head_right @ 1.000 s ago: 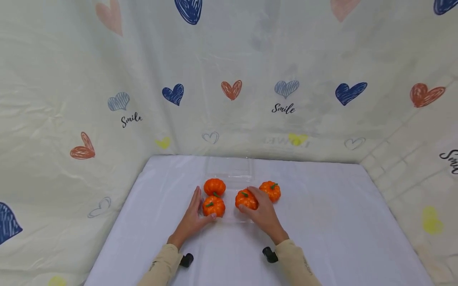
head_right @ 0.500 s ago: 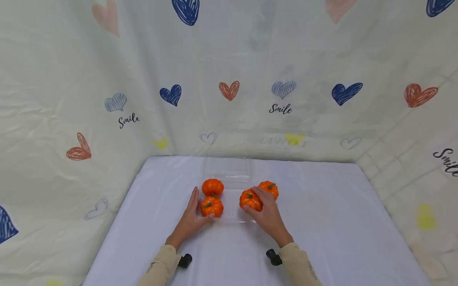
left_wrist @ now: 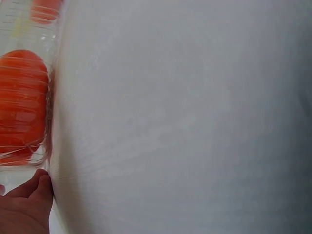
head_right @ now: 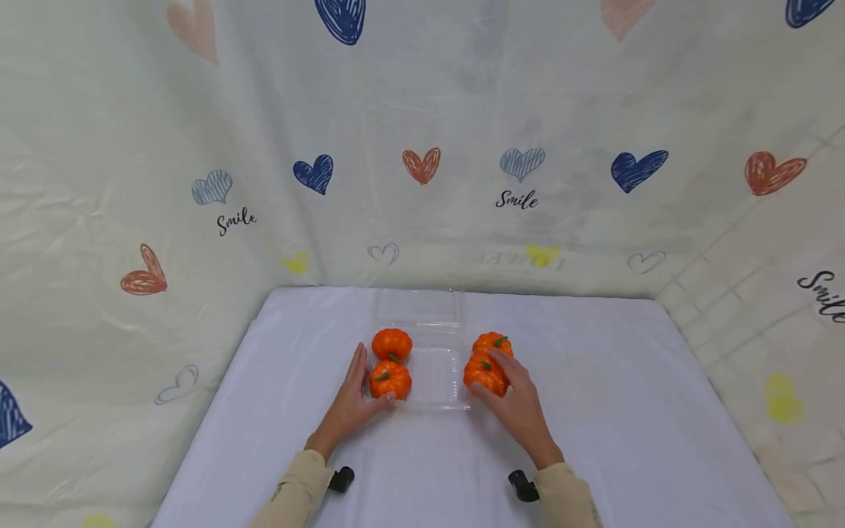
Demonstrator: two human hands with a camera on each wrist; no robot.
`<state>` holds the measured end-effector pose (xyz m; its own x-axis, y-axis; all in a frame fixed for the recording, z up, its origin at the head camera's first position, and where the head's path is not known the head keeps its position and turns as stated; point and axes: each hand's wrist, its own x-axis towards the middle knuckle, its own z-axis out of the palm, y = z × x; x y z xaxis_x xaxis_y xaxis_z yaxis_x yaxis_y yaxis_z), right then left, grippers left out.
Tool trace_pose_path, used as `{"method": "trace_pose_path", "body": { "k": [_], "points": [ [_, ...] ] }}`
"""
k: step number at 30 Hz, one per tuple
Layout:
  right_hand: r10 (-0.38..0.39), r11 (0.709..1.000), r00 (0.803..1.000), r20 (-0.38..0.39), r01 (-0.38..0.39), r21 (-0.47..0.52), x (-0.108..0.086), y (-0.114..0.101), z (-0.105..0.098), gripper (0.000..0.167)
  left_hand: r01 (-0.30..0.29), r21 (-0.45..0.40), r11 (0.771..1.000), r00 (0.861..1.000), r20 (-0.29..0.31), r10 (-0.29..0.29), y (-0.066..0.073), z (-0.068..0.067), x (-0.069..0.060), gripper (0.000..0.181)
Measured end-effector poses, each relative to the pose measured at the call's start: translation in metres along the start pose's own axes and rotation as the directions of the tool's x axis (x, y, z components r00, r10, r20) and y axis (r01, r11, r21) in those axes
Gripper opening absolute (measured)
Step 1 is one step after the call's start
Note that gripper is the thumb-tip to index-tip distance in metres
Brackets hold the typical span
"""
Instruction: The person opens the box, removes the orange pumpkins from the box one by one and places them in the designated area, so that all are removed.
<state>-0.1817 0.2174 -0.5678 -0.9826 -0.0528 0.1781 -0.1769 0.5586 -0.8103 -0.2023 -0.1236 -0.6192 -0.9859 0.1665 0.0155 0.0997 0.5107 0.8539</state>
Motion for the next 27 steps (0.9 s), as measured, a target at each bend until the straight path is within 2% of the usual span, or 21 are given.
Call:
{"method": "trace_pose_path", "body": {
  "k": [7, 11, 17, 27],
  "points": [
    [0.000, 1.000, 1.000, -0.019, 0.000, -0.011, -0.006, 0.009, -0.007, 0.069, -0.012, 0.003, 1.000, 1.000, -0.004, 0.012, 0.000, 0.000, 0.000, 0.121],
    [0.033, 0.999, 0.999, -0.011, -0.033, -0.024, -0.010, 0.015, -0.006, 0.069, -0.010, 0.003, 1.000, 1.000, -0.005, 0.010, -0.001, 0.000, 0.000, 0.121],
    [0.089, 0.995, 0.996, 0.011, -0.088, -0.042, -0.013, 0.026, 0.000, 0.068, -0.015, -0.005, 1.000, 1.000, -0.003, 0.015, -0.002, 0.001, 0.000, 0.120],
    [0.118, 0.992, 0.993, 0.013, -0.118, -0.036, -0.012, 0.037, 0.012, 0.066, -0.014, -0.005, 1.000, 1.000, -0.005, 0.014, 0.001, -0.001, -0.001, 0.120]
  ]
}}
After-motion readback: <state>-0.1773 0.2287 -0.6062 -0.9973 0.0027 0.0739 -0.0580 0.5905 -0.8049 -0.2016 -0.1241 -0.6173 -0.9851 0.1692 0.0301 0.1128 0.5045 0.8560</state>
